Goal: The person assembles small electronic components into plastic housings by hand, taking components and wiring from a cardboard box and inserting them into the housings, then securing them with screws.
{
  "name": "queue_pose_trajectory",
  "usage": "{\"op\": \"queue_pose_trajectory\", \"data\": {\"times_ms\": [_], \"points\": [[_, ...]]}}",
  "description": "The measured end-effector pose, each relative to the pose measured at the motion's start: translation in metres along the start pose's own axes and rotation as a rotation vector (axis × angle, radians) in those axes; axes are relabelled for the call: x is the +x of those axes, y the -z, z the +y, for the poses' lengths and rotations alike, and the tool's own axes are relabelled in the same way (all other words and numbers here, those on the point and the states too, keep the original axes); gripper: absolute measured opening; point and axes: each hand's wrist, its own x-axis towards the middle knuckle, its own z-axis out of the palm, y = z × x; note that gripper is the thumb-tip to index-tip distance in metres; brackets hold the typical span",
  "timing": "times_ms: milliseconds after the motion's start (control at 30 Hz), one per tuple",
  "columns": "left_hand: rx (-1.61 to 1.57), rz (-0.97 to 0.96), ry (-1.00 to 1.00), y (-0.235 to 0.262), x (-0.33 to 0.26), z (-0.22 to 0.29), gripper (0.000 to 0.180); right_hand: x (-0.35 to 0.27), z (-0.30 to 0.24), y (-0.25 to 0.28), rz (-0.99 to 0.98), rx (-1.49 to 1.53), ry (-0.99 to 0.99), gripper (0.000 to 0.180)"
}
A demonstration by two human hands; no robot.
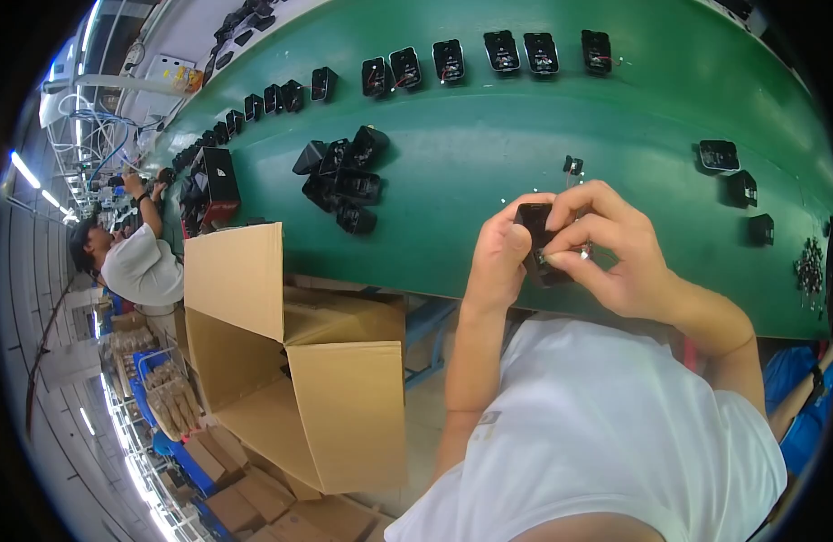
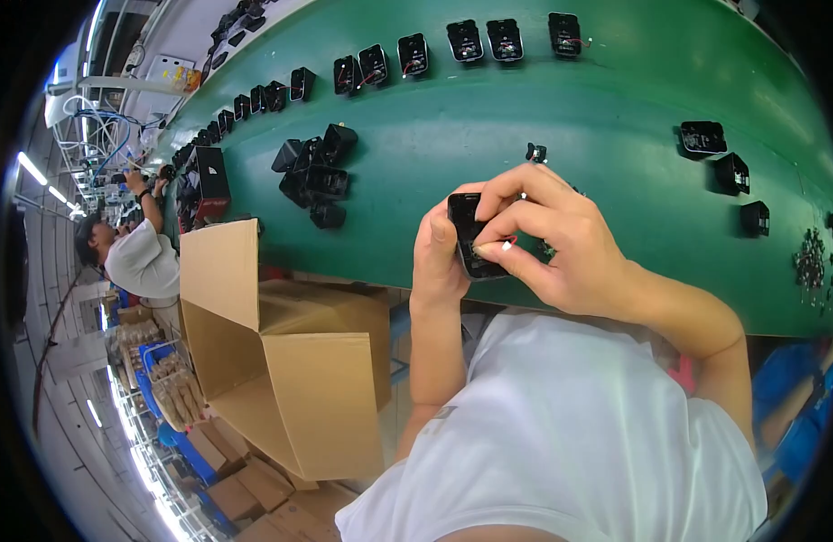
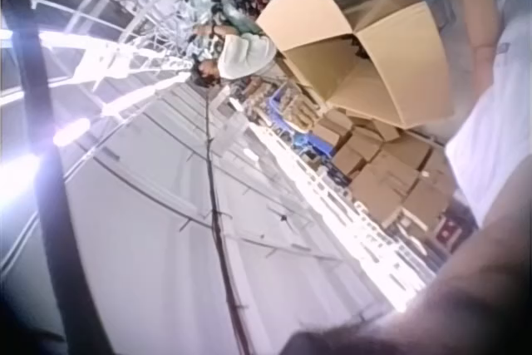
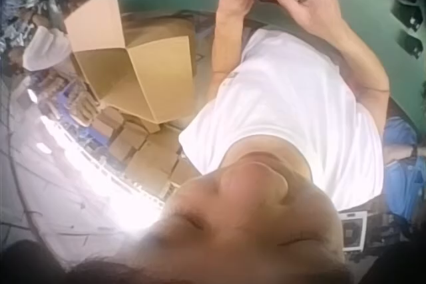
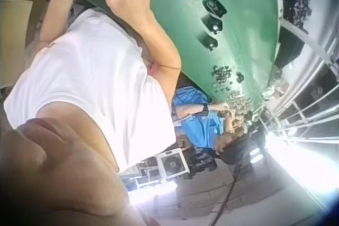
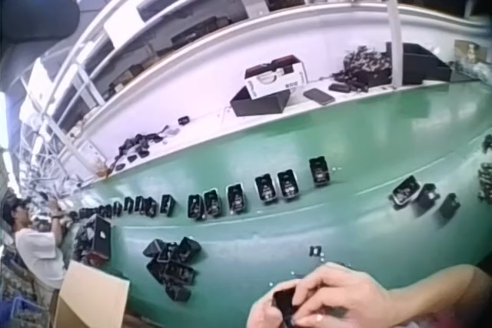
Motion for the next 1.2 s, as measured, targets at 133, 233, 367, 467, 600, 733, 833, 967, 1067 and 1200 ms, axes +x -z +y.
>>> {"op": "queue_pose_trajectory", "data": {"times_ms": [133,233,367,467,600,733,833,967,1067,1200], "points": [[-0.093,0.011,-0.032,-0.001,-0.001,-0.006,0.084,-0.007,-0.006,-0.006,0.068,0.037,-0.137,0.009],[-0.061,0.049,-0.059,0.000,-0.001,-0.008,0.080,-0.008,-0.001,-0.004,0.049,0.027,-0.128,0.009],[-0.077,0.043,-0.122,0.000,-0.003,-0.009,0.052,-0.011,0.002,0.002,-0.021,0.005,-0.002,0.011],[-0.046,0.204,-0.143,-0.011,-0.001,-0.008,0.035,-0.009,-0.004,0.006,-0.132,-0.001,-0.082,0.017],[0.276,0.330,-0.146,-0.013,0.001,-0.012,0.025,-0.012,0.015,0.000,-0.081,0.178,-0.161,0.031],[0.581,0.344,-0.163,-0.015,-0.005,0.004,0.039,-0.020,0.030,0.011,-0.043,0.720,-0.488,0.033],[0.874,0.661,-0.512,0.031,-0.009,0.018,0.032,-0.021,0.061,0.033,0.082,1.124,-0.666,0.057],[1.602,1.266,-0.556,0.111,-0.022,0.042,0.050,-0.015,0.074,0.062,0.238,1.108,-0.599,0.044],[1.753,1.442,-0.485,0.155,-0.034,0.042,0.070,-0.003,0.097,0.093,0.314,0.184,-0.416,0.032],[1.645,1.297,-0.269,0.183,-0.034,0.034,0.069,0.017,0.160,0.140,0.326,-0.662,-0.165,0.030]]}}
